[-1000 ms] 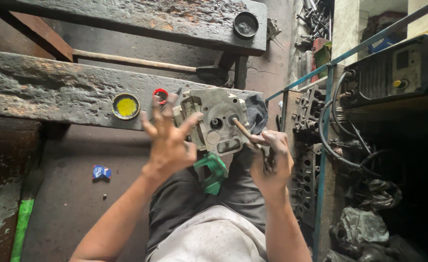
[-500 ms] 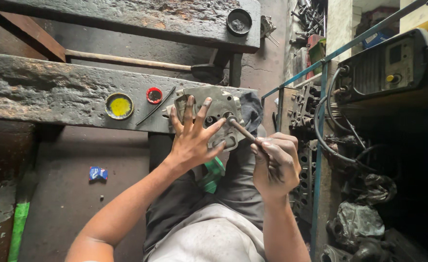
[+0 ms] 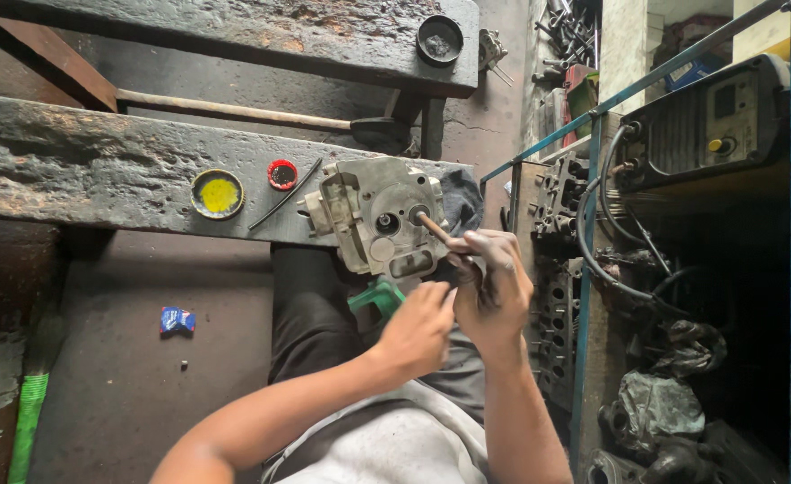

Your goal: The person cleans a metallic engine component using a rag and a small metal tool. They wipe the surface and insert the tool into the holes to clean the interior, then continue wiping the part.

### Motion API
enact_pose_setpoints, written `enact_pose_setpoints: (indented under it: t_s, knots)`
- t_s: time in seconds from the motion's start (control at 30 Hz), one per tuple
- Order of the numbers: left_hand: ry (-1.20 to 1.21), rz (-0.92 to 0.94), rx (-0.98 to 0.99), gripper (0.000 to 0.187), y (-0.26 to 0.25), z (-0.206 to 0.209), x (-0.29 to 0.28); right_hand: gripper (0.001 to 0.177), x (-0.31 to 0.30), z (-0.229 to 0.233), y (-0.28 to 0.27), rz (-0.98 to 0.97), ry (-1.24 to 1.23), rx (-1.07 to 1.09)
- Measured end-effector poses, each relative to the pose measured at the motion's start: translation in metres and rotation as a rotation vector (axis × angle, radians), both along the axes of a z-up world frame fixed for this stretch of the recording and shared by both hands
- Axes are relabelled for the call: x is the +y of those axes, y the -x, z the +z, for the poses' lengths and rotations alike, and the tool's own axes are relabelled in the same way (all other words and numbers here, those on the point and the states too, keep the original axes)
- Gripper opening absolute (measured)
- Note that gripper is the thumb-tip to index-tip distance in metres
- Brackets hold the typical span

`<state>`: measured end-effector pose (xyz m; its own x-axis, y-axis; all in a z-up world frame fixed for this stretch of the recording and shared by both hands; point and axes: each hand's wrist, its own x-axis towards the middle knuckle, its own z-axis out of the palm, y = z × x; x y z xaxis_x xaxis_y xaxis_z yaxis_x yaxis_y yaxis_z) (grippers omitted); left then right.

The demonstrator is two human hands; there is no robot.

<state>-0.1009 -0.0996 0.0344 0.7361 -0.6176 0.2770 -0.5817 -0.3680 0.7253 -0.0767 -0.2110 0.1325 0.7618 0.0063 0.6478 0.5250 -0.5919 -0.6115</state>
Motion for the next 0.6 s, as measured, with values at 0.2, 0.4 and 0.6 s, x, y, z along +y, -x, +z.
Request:
enact_pose_setpoints:
  t_s: [0.2,0.4,0.6]
  knots:
    - [0.102,0.032,0.067,0.048,-0.024,-0.043,-0.081,0.032,0.005,-0.007,0.005,-0.2,0.02,0.044]
    - [0.009,0.176,-0.027,0.047,-0.041,-0.066,-0.116,0.04,0.004,-0.014,0.001,-0.107,0.025,-0.062]
    - [-0.029,0.157,-0.001,0.043,-0.044,-0.064,-0.109,0.033,0.006,-0.014,-0.001,-0.032,0.013,-0.071]
